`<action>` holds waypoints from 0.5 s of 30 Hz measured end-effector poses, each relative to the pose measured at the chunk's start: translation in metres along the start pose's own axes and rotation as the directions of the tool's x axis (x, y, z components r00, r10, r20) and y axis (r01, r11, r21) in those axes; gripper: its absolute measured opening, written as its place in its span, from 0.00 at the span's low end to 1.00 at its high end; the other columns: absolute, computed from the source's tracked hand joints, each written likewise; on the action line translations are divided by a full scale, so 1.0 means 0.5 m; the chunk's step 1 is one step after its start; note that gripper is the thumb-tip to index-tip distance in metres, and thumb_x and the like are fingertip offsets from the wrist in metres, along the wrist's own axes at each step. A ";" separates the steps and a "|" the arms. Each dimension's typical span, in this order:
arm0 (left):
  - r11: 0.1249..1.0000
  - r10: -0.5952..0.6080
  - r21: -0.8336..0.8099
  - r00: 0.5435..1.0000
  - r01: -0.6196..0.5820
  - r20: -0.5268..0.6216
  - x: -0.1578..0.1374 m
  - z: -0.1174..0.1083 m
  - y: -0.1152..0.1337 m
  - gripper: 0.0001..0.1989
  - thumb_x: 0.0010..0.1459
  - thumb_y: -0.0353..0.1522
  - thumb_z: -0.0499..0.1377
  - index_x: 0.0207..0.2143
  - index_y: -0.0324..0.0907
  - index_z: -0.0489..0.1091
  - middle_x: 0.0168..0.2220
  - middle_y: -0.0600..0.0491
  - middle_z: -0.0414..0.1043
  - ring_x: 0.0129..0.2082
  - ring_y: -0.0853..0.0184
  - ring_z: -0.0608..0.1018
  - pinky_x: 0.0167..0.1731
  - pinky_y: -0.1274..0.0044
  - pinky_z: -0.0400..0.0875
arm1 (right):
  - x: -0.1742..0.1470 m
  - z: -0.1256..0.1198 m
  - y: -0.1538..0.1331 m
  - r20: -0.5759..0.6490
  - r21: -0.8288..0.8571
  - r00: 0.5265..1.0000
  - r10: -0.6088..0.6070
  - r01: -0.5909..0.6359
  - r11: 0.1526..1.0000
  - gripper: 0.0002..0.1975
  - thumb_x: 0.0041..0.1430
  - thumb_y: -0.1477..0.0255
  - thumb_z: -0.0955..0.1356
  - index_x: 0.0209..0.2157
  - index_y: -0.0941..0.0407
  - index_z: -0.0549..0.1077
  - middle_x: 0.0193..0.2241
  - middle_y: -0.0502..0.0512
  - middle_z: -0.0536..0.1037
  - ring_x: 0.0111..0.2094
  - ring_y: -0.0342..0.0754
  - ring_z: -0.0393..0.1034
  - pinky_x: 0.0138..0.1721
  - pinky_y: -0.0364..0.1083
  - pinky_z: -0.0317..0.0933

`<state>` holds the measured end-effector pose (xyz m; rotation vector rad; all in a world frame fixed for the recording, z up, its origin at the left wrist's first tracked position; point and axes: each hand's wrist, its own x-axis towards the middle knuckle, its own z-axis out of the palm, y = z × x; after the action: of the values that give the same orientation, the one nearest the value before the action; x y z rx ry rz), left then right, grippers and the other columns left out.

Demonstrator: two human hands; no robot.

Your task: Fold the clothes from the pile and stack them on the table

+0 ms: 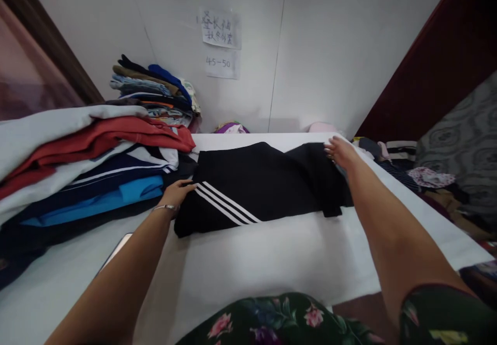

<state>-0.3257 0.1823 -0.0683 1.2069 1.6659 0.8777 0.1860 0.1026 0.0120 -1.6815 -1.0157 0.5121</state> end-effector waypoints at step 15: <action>0.977 -0.055 0.205 0.998 0.062 -0.042 -0.154 -0.015 -0.067 0.41 0.51 0.47 0.60 0.64 0.44 0.52 0.50 0.42 0.73 0.49 0.54 0.76 0.50 0.63 0.68 | -0.276 0.011 0.183 0.160 -0.627 0.937 -0.309 0.338 0.701 0.32 0.53 0.57 0.68 0.58 0.54 0.66 0.58 0.62 0.67 0.61 0.65 0.55 0.58 0.65 0.51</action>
<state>-0.3327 0.0988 -0.0768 1.2789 1.8484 0.7077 0.1403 -0.0156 -0.0950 -2.0215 -1.6157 -0.0714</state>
